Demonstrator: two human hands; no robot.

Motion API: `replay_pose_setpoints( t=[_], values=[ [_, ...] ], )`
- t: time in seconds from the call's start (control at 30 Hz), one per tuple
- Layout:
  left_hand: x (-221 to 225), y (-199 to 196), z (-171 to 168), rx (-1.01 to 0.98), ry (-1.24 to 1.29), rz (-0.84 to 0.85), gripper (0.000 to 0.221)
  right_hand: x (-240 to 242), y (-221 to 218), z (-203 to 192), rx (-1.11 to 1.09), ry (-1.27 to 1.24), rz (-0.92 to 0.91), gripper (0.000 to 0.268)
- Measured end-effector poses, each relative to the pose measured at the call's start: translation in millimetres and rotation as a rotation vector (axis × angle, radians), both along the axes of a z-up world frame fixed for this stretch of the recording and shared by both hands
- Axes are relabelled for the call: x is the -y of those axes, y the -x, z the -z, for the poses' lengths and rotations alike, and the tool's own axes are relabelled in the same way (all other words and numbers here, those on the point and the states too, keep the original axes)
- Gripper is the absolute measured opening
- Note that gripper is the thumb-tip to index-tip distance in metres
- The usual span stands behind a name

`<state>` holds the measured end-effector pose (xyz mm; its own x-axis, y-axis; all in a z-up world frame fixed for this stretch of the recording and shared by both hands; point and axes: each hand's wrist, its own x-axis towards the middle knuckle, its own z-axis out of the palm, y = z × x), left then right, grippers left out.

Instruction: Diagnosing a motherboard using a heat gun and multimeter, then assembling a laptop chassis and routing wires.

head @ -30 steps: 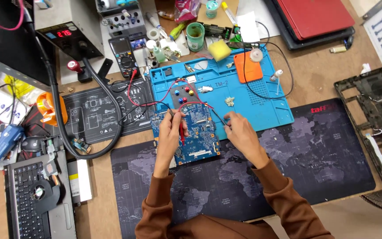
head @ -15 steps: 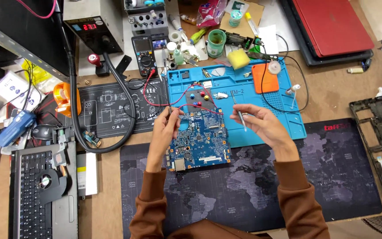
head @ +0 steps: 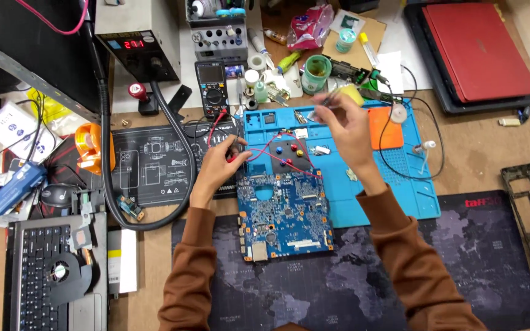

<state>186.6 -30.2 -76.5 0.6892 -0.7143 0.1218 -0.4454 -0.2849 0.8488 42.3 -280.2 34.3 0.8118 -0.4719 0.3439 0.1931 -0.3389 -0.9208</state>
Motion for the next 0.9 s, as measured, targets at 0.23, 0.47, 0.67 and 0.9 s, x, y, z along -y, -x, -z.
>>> replay_pose_setpoints(
  t=[0.23,0.47,0.67,0.9],
  values=[
    [7.0,-2.2,-11.0,0.058,-0.255,0.027,0.021,-18.0,-107.4,-9.0,0.188,0.356,0.132,0.014],
    [1.0,-1.3,-4.9,-0.122,-0.040,-0.029,0.019,-11.5,-178.9,12.9,0.246,0.449,0.146,0.014],
    [1.9,2.6,-4.1,-0.083,-0.010,-0.070,0.021,-5.4,-198.1,26.4,0.225,0.420,0.128,0.014],
    [2.9,3.0,-3.3,-0.086,0.028,-0.090,0.020,1.2,-215.1,46.6,0.114,0.595,0.065,0.039]
  ],
)
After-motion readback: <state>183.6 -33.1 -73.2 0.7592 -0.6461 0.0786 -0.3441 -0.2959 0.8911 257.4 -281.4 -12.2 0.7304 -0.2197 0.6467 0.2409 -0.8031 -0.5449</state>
